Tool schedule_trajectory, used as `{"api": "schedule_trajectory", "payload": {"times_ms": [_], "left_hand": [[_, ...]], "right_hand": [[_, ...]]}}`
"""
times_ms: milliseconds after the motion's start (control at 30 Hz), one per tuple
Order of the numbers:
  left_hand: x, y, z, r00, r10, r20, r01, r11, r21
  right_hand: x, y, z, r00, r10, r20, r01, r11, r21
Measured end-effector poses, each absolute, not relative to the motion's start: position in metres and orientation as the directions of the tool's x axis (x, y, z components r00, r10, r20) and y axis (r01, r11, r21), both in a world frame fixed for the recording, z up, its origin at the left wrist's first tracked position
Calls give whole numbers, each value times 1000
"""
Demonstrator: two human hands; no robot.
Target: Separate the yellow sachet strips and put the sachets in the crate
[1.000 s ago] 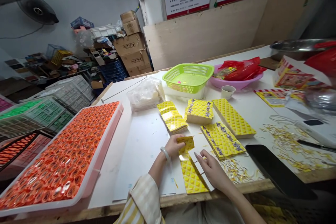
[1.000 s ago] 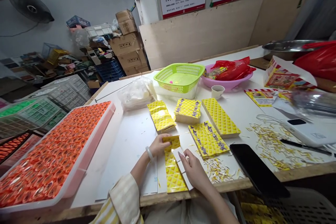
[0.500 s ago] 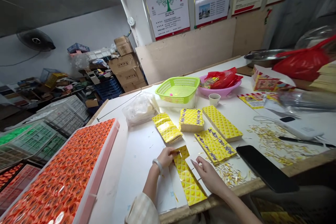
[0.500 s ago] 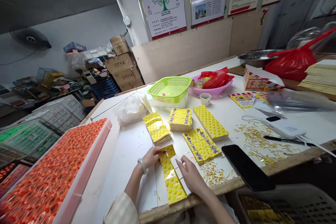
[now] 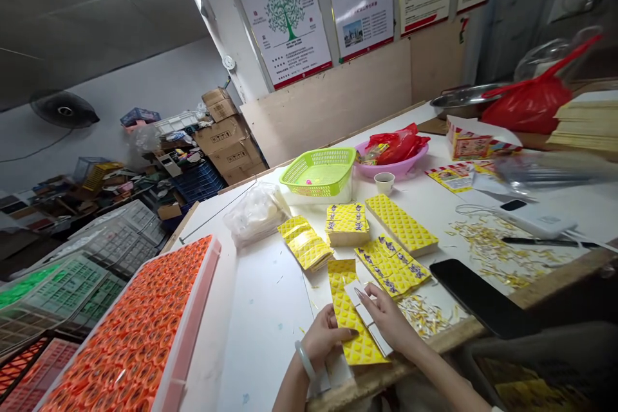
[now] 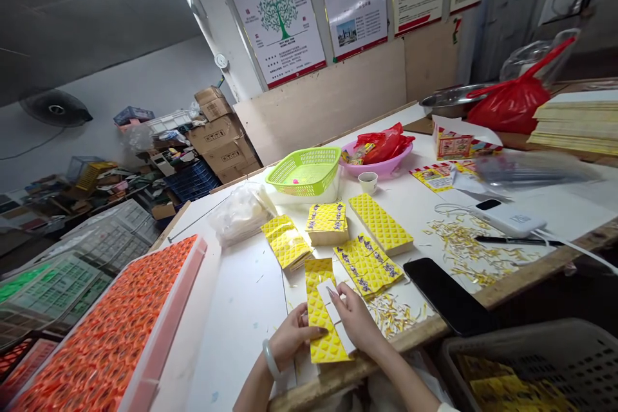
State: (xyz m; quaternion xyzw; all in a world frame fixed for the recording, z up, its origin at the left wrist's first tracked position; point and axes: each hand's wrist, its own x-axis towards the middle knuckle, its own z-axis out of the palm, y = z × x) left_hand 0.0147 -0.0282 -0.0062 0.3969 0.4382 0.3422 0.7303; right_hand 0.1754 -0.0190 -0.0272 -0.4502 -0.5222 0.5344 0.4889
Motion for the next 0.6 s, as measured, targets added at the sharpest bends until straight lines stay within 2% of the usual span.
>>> {"api": "schedule_trajectory", "payload": {"times_ms": [133,467,600], "left_hand": [[22,-29,-10,309,869,-386,-137,443,886],[31,-25,-24,205,937,-284,-120,312,942],[30,-27,-28,258,931,-258,-142,300,943]], "right_hand": [[176,-15,-35,-81,996,42,-26,40,-999],[175,-16,-31,-48,998,41,-8,41,-999],[177,-21,-23,-7,999,51,16,51,-999]]}}
